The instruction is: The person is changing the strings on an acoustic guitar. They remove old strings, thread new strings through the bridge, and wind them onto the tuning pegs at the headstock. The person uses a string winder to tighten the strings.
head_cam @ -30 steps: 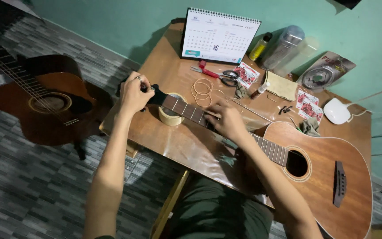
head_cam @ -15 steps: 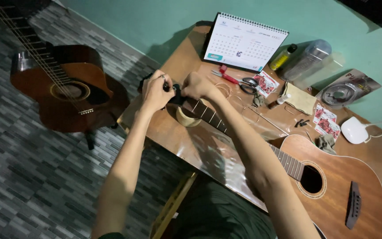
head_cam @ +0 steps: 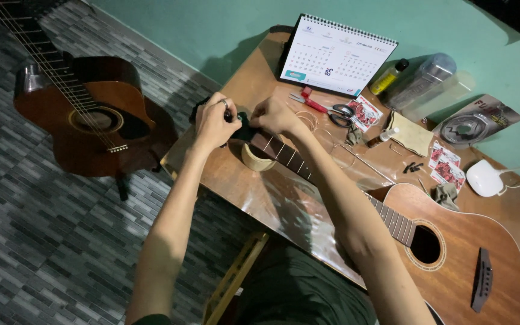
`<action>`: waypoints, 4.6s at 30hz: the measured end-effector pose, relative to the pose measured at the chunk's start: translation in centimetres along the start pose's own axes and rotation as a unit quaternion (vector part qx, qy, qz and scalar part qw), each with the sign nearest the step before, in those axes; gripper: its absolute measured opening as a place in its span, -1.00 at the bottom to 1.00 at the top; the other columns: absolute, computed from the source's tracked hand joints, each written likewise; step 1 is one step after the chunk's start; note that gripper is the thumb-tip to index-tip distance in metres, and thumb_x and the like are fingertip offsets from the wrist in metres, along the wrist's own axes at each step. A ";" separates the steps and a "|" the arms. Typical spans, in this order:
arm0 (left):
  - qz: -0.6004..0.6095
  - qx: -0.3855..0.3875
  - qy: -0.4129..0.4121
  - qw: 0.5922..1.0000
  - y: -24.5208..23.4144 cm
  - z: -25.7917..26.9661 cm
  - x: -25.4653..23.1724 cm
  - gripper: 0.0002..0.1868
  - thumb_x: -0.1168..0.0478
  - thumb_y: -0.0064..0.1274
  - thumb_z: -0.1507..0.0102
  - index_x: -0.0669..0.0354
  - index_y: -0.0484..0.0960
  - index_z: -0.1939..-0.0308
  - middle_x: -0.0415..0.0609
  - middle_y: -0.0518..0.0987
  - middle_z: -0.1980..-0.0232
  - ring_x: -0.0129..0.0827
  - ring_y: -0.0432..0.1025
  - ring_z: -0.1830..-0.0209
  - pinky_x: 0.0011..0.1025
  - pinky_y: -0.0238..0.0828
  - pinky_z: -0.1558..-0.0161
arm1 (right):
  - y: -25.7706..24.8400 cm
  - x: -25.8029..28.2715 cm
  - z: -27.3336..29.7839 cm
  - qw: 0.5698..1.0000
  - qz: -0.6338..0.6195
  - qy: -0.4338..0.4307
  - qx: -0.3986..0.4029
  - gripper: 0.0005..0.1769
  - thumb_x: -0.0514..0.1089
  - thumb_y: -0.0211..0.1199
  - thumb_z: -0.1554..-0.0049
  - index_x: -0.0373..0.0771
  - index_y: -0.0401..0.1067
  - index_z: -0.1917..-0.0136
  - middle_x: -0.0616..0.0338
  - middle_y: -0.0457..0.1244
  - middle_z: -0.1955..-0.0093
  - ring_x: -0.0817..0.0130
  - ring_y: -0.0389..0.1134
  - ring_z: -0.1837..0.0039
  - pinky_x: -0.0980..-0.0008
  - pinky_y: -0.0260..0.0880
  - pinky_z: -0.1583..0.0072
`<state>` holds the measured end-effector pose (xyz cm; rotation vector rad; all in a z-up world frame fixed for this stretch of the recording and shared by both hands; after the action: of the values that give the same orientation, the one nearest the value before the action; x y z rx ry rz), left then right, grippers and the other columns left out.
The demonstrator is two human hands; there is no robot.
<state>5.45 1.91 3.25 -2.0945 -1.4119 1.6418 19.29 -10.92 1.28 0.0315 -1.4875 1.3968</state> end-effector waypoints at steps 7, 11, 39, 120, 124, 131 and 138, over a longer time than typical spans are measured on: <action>0.022 0.001 -0.013 1.000 -0.3 0.0 -0.3 -0.87 0.25 0.20 -0.02 0.00 0.52 0.47 -0.14 0.54 0.21 0.05 0.56 0.22 -0.17 0.48 0.23 | -2.1 1.0 2.0 0.998 0.019 -0.057 -0.029 -0.71 0.05 0.34 -0.02 -0.13 0.63 0.07 0.09 0.44 0.17 0.12 0.49 0.00 0.18 0.42 -0.06; 0.014 0.005 -0.036 0.999 -0.1 -0.1 -0.1 -0.85 0.23 0.21 0.00 -0.01 0.51 0.51 -0.15 0.55 0.20 0.07 0.56 0.19 -0.12 0.51 0.18 | -4.6 2.1 6.3 0.997 0.038 -0.067 -0.025 -0.73 0.04 0.35 -0.05 -0.12 0.62 0.06 0.02 0.45 0.15 0.01 0.50 -0.02 0.11 0.42 -0.04; -0.013 0.026 -0.029 0.999 0.6 -0.5 0.2 -0.86 0.19 0.21 0.00 0.01 0.55 0.46 -0.12 0.55 0.12 0.07 0.56 0.14 -0.06 0.53 0.13 | -3.7 5.2 14.2 0.928 0.236 -0.196 -0.211 -0.85 -0.19 0.29 -0.08 -0.18 0.59 0.06 0.00 0.35 0.01 -0.11 0.44 -0.01 0.05 0.49 -0.04; -0.006 -0.013 -0.013 1.000 -0.3 -1.1 0.0 -0.85 0.19 0.20 -0.01 -0.09 0.50 0.46 -0.20 0.53 0.21 -0.03 0.55 0.13 -0.11 0.47 0.13 | -1.6 -0.6 -6.9 0.968 0.097 -0.114 0.203 -0.76 0.18 0.44 -0.02 0.20 0.66 0.03 0.42 0.44 0.28 0.52 0.47 0.14 0.54 0.38 0.08; -0.010 -0.028 0.005 1.000 -0.2 -1.0 -0.2 -0.85 0.20 0.21 0.00 -0.09 0.51 0.47 -0.21 0.56 0.21 -0.01 0.55 0.18 -0.08 0.50 0.17 | -2.6 2.2 -6.2 0.981 -0.132 -0.077 0.115 -0.75 0.02 0.47 -0.05 0.00 0.64 -0.01 0.35 0.43 0.23 0.61 0.40 0.14 0.59 0.34 0.09; 0.009 -0.002 0.006 1.000 -0.3 -1.3 0.2 -0.87 0.23 0.20 -0.03 -0.08 0.53 0.44 -0.18 0.54 0.21 -0.03 0.55 0.17 -0.12 0.49 0.21 | -1.3 -1.1 -6.7 0.949 0.080 -0.114 0.283 -0.69 0.15 0.39 0.08 0.26 0.68 0.02 0.42 0.45 0.24 0.48 0.44 0.11 0.50 0.40 0.02; 0.047 0.022 -0.005 0.999 -1.2 -1.4 -0.5 -0.88 0.29 0.22 -0.05 -0.01 0.61 0.39 -0.14 0.59 0.15 -0.03 0.56 0.18 -0.10 0.50 0.16 | -3.3 1.6 -6.0 0.979 -0.119 -0.045 0.161 -0.76 0.00 0.37 0.02 0.02 0.65 0.04 0.36 0.43 0.22 0.61 0.40 0.17 0.62 0.40 0.13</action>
<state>5.90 2.80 4.86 -2.1630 -1.2861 1.7041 24.41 -6.62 3.27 0.4666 -1.2682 1.4397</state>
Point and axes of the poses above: each hand's wrist, its own z-axis away from the middle knuckle, its own y-axis out of the palm, x = y × z, the point moved 6 cm from there along -z, towards the middle knuckle
